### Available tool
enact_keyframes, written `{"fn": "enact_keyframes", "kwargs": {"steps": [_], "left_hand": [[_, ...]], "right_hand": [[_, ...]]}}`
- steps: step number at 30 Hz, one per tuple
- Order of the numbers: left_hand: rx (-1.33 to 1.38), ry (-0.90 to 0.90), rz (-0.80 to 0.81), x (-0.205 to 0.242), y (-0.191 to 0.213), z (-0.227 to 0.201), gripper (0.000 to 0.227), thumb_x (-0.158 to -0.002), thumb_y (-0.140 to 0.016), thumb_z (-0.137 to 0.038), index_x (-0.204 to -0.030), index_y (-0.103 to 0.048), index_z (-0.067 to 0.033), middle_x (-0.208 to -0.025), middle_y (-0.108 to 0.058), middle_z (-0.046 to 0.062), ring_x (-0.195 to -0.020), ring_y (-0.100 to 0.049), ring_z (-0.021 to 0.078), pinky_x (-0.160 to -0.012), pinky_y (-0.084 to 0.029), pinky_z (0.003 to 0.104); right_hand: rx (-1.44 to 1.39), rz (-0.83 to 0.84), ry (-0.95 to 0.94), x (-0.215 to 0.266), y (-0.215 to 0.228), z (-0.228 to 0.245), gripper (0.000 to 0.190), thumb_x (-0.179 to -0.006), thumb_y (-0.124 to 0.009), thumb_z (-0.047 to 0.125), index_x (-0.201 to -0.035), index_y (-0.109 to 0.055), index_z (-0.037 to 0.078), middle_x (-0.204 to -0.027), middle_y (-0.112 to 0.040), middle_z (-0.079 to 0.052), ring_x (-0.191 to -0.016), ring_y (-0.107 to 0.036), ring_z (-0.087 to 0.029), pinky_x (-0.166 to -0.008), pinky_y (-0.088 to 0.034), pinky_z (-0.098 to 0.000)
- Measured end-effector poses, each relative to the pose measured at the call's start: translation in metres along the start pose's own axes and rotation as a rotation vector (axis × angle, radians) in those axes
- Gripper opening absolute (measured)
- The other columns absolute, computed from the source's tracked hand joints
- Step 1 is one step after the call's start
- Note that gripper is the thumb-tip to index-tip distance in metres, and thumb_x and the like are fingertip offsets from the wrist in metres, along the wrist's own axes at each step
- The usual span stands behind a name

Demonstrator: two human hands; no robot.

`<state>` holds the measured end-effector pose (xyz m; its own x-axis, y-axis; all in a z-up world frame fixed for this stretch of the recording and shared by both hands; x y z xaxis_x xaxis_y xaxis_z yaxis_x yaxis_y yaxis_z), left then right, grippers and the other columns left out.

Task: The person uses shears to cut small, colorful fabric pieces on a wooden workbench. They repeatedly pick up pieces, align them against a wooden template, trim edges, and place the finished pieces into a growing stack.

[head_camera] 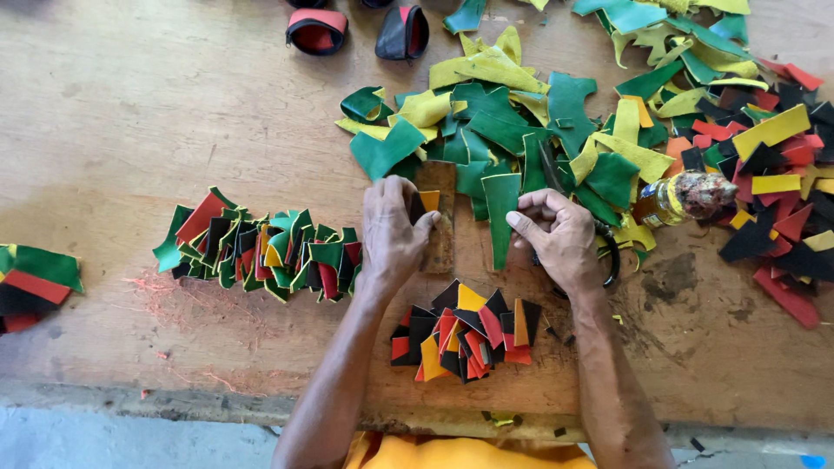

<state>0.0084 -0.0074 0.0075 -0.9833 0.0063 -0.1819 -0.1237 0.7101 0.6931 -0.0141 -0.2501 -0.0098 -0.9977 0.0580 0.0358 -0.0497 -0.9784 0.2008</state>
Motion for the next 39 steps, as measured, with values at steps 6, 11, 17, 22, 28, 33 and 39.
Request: {"fn": "enact_keyframes", "kwargs": {"steps": [6,11,17,22,28,33,39], "left_hand": [[0.216,0.081,0.035,0.001,-0.001,0.002,0.063,-0.074,-0.083,-0.019,-0.125,-0.05,-0.0043,-0.105,-0.061,0.011,-0.095,-0.064,0.0276,-0.085,-0.053,0.041],[-0.048,-0.109,-0.047,0.005,-0.006,-0.001,0.059,-0.063,-0.094,-0.022,-0.105,-0.058,-0.0024,-0.095,-0.06,0.017,-0.089,-0.06,0.0361,-0.077,-0.05,0.047],[0.289,0.072,0.095,0.002,-0.007,0.004,0.042,-0.074,-0.092,-0.015,-0.097,-0.06,-0.0025,-0.079,-0.064,0.01,-0.072,-0.06,0.0217,-0.066,-0.053,0.037],[0.781,0.092,0.168,0.003,-0.018,0.006,0.034,-0.079,-0.089,-0.006,-0.101,-0.064,0.0003,-0.084,-0.07,0.003,-0.074,-0.063,0.0069,-0.064,-0.055,0.024],[0.987,0.137,0.364,0.0,-0.034,0.016,0.026,-0.096,-0.071,-0.009,-0.119,-0.069,0.0032,-0.103,-0.077,0.005,-0.091,-0.07,0.0068,-0.077,-0.059,0.022],[0.869,0.246,0.414,0.003,-0.034,0.017,0.028,-0.096,-0.07,-0.012,-0.119,-0.071,0.0021,-0.099,-0.079,0.006,-0.085,-0.07,0.0079,-0.071,-0.058,0.023],[0.921,0.186,0.403,0.004,-0.036,0.015,0.027,-0.096,-0.072,-0.011,-0.118,-0.071,0.0035,-0.103,-0.078,0.006,-0.089,-0.07,0.0069,-0.075,-0.058,0.023]], "right_hand": [[0.28,-0.124,0.098,0.004,-0.003,0.009,0.024,-0.086,-0.082,0.008,-0.103,-0.066,0.001,-0.082,-0.071,-0.003,-0.063,-0.064,-0.008,-0.052,-0.053,-0.0222],[0.366,-0.215,0.307,0.009,-0.011,0.008,0.025,-0.09,-0.085,0.012,-0.1,-0.064,0.003,-0.075,-0.064,-0.003,-0.063,-0.056,-0.009,-0.056,-0.046,-0.0246],[0.258,-0.242,0.451,0.016,-0.015,0.01,0.024,-0.098,-0.08,0.018,-0.105,-0.062,0.004,-0.079,-0.065,0.001,-0.067,-0.059,-0.006,-0.059,-0.048,-0.0228],[0.348,-0.142,0.423,0.021,-0.025,0.014,0.022,-0.096,-0.08,0.021,-0.11,-0.073,0.005,-0.074,-0.065,-0.002,-0.062,-0.055,-0.009,-0.053,-0.043,-0.0264],[0.002,0.039,0.063,0.014,-0.025,0.006,0.02,-0.098,-0.07,0.017,-0.108,-0.068,0.0,-0.079,-0.069,0.001,-0.056,-0.059,-0.003,-0.044,-0.046,-0.02],[-0.086,0.052,0.072,0.007,-0.015,-0.005,0.018,-0.101,-0.066,0.012,-0.114,-0.068,0.0,-0.08,-0.065,0.002,-0.057,-0.054,-0.002,-0.047,-0.043,-0.0191],[-0.121,0.076,0.049,0.007,-0.015,-0.008,0.016,-0.103,-0.065,0.011,-0.114,-0.067,0.0,-0.08,-0.064,0.002,-0.058,-0.053,-0.003,-0.048,-0.043,-0.0189]]}}
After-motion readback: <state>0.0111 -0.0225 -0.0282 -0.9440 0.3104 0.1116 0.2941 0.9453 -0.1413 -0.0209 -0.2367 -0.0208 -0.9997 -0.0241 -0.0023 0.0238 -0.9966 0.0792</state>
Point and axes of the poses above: each hand's wrist, its own x-axis away from the middle knuckle, its own y-axis out of the back of the hand, z = x × y, the point moved 1 cm from there along -x, towards the middle knuckle
